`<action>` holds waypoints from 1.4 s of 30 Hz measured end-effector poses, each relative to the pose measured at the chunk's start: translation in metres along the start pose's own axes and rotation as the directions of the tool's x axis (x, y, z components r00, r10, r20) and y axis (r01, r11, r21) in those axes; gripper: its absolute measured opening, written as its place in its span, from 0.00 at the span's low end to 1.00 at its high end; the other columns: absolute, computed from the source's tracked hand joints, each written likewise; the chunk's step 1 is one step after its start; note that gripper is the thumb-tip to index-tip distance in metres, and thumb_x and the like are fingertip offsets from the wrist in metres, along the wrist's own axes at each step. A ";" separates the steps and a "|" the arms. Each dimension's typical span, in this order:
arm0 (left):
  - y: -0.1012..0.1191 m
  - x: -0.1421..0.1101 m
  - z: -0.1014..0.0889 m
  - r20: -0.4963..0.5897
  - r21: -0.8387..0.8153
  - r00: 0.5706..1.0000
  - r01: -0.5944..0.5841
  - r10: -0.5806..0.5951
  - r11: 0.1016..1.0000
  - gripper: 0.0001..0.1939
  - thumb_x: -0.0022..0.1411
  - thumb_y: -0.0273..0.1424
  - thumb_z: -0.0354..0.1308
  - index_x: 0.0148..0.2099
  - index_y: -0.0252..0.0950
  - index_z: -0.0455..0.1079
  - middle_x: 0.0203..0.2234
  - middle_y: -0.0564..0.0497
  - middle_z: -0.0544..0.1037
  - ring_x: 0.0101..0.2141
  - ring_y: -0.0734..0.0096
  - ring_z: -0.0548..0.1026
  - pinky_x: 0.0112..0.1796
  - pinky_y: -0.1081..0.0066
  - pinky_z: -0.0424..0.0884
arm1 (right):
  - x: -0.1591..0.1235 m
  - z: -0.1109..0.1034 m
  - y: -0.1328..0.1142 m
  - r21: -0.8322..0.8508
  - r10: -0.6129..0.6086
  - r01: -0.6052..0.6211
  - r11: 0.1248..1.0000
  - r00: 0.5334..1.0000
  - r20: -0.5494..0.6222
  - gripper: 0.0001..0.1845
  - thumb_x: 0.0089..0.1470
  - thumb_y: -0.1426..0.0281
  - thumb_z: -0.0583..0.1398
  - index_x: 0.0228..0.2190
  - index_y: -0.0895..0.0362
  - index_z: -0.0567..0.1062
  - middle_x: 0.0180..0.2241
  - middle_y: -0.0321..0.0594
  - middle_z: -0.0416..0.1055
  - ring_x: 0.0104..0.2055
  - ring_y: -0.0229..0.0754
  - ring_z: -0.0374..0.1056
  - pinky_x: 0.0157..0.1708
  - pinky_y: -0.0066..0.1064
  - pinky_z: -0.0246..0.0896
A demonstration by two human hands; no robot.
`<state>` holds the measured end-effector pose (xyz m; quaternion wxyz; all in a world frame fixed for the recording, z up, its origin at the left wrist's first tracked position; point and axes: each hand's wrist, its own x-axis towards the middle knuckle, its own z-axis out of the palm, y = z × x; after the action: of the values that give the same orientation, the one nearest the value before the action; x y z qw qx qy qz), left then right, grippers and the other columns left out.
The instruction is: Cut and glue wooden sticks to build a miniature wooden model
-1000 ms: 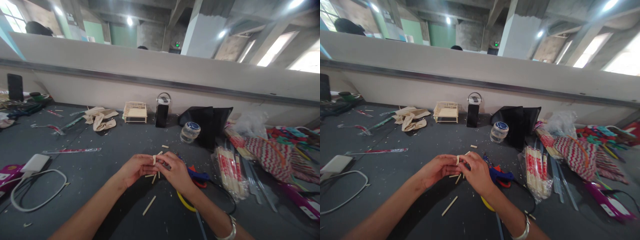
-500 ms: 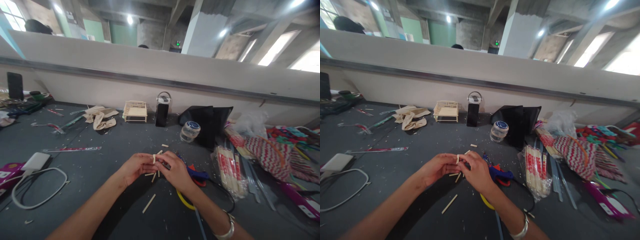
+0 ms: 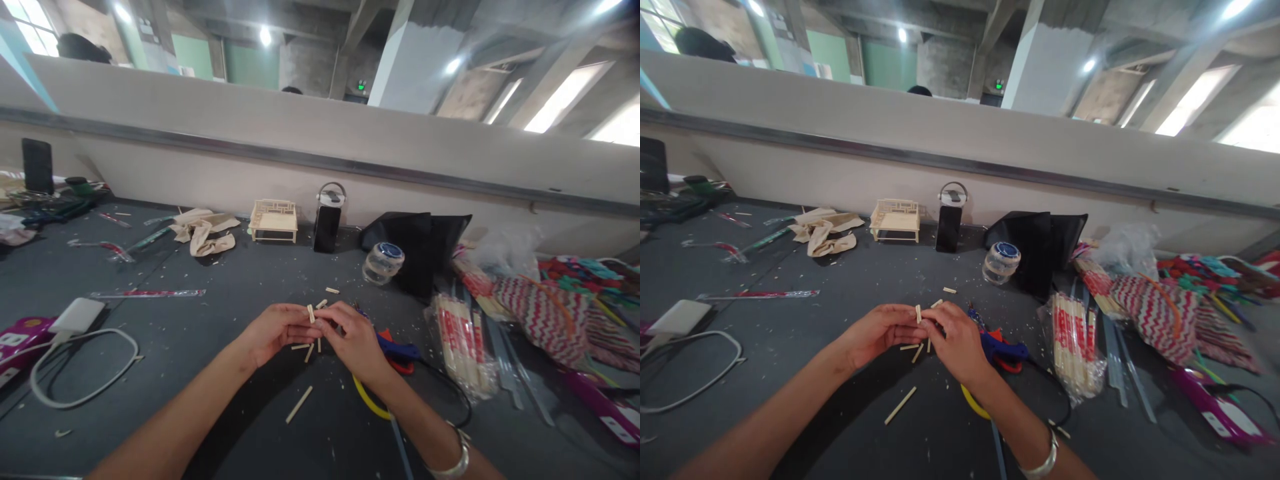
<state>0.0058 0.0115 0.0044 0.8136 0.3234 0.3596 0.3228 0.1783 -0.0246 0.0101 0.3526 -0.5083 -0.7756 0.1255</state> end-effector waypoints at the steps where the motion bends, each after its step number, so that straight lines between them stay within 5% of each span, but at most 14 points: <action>1: 0.000 0.000 0.000 0.000 -0.002 1.000 -0.003 0.003 1.000 0.09 0.51 0.27 0.65 0.35 0.27 0.75 0.27 0.42 0.81 0.29 0.67 0.79 0.35 0.72 0.73 | 0.000 0.000 0.000 -0.001 0.004 -0.004 1.000 1.000 -0.005 0.07 0.56 0.71 0.58 0.35 0.52 0.76 0.33 0.36 0.73 0.39 0.40 0.69 0.38 0.30 0.63; 16: 0.001 0.001 0.001 -0.028 -0.086 0.999 0.015 -0.018 0.996 0.07 0.57 0.25 0.59 0.39 0.28 0.74 0.29 0.41 0.81 0.30 0.67 0.79 0.36 0.71 0.75 | -0.002 0.001 0.002 -0.150 -0.186 0.181 0.972 0.982 -0.020 0.15 0.54 0.78 0.53 0.40 0.54 0.75 0.37 0.42 0.72 0.40 0.43 0.67 0.40 0.33 0.63; 23: 0.009 -0.001 0.003 -0.069 -0.127 0.998 -0.023 0.014 0.992 0.08 0.59 0.23 0.55 0.39 0.27 0.74 0.32 0.40 0.80 0.33 0.66 0.79 0.36 0.70 0.76 | 0.001 -0.003 -0.002 -0.040 -0.037 0.033 0.999 0.993 -0.108 0.06 0.56 0.73 0.56 0.33 0.54 0.74 0.31 0.37 0.74 0.33 0.38 0.68 0.37 0.31 0.63; 28: 0.016 0.001 -0.007 -0.201 -0.125 0.971 -0.159 0.132 0.979 0.07 0.60 0.24 0.54 0.37 0.27 0.73 0.33 0.40 0.80 0.34 0.65 0.79 0.38 0.69 0.76 | -0.002 0.008 0.002 -0.150 -0.118 0.131 0.980 0.989 0.090 0.07 0.57 0.72 0.57 0.34 0.54 0.77 0.32 0.39 0.74 0.38 0.41 0.67 0.39 0.32 0.62; 34: 0.014 0.002 -0.008 -0.208 -0.108 0.968 -0.166 0.141 0.980 0.07 0.60 0.24 0.55 0.37 0.26 0.73 0.33 0.39 0.80 0.35 0.64 0.79 0.38 0.68 0.76 | -0.008 0.028 -0.002 -0.330 -0.187 0.288 0.899 0.933 0.307 0.07 0.55 0.70 0.59 0.29 0.55 0.77 0.29 0.42 0.71 0.36 0.43 0.65 0.37 0.34 0.60; 38: 0.013 0.002 -0.004 -0.225 -0.112 0.965 -0.160 0.132 0.981 0.07 0.60 0.24 0.55 0.37 0.26 0.73 0.34 0.38 0.80 0.34 0.65 0.79 0.38 0.69 0.76 | -0.005 0.023 -0.007 -0.256 -0.071 0.116 0.960 0.982 0.176 0.07 0.53 0.73 0.59 0.25 0.56 0.75 0.26 0.37 0.72 0.33 0.40 0.66 0.35 0.30 0.59; 42: 0.006 0.002 0.000 -0.194 -0.135 0.974 -0.147 0.119 0.980 0.06 0.59 0.24 0.56 0.36 0.27 0.74 0.32 0.40 0.80 0.31 0.68 0.79 0.36 0.71 0.76 | 0.002 0.010 -0.009 0.015 0.124 -0.123 0.992 0.990 -0.061 0.06 0.54 0.70 0.59 0.27 0.55 0.75 0.25 0.34 0.73 0.28 0.37 0.67 0.31 0.27 0.59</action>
<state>0.0053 0.0164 0.0086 0.7749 0.2540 0.3862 0.4312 0.1647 -0.0256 0.0086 0.3709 -0.5569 -0.7307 0.1355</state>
